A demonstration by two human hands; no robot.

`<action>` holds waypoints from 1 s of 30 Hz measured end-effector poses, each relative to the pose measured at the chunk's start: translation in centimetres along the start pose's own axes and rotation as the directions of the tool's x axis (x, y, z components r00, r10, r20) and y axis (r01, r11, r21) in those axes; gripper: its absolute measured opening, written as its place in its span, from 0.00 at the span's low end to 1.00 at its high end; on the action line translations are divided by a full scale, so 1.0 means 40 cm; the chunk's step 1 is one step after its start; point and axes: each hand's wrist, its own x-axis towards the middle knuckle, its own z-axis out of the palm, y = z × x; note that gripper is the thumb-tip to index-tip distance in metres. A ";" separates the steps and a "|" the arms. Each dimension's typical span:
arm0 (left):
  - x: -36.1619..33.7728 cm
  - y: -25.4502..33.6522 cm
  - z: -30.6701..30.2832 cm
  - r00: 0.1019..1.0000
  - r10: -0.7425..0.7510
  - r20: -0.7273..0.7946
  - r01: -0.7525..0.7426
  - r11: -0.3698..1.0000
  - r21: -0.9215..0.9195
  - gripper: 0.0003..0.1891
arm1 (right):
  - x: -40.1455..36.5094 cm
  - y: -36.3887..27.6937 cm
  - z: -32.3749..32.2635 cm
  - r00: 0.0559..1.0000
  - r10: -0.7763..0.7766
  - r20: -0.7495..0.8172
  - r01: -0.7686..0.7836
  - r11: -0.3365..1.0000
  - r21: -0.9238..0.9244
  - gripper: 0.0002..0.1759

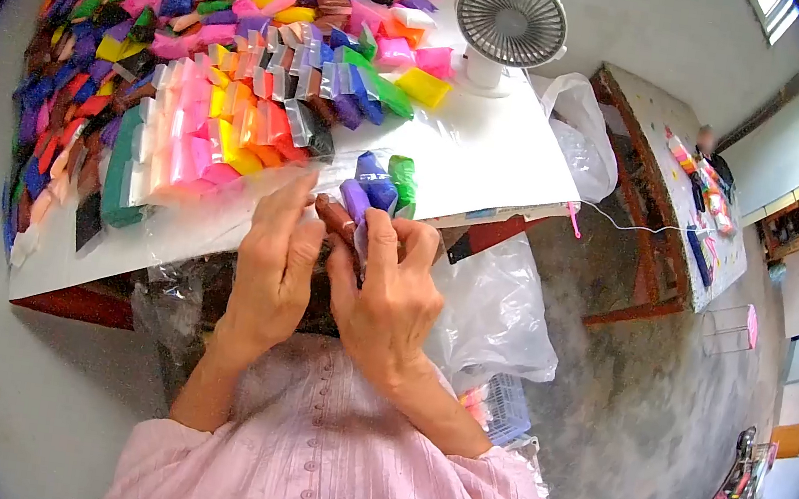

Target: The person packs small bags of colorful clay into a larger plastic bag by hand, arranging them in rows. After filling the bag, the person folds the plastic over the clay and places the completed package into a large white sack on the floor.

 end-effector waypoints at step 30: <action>0.007 -0.039 0.019 0.991 -0.102 -0.086 0.101 0.995 -0.016 0.13 | 0.012 0.037 -0.007 0.987 0.041 0.156 -0.071 0.979 0.193 0.08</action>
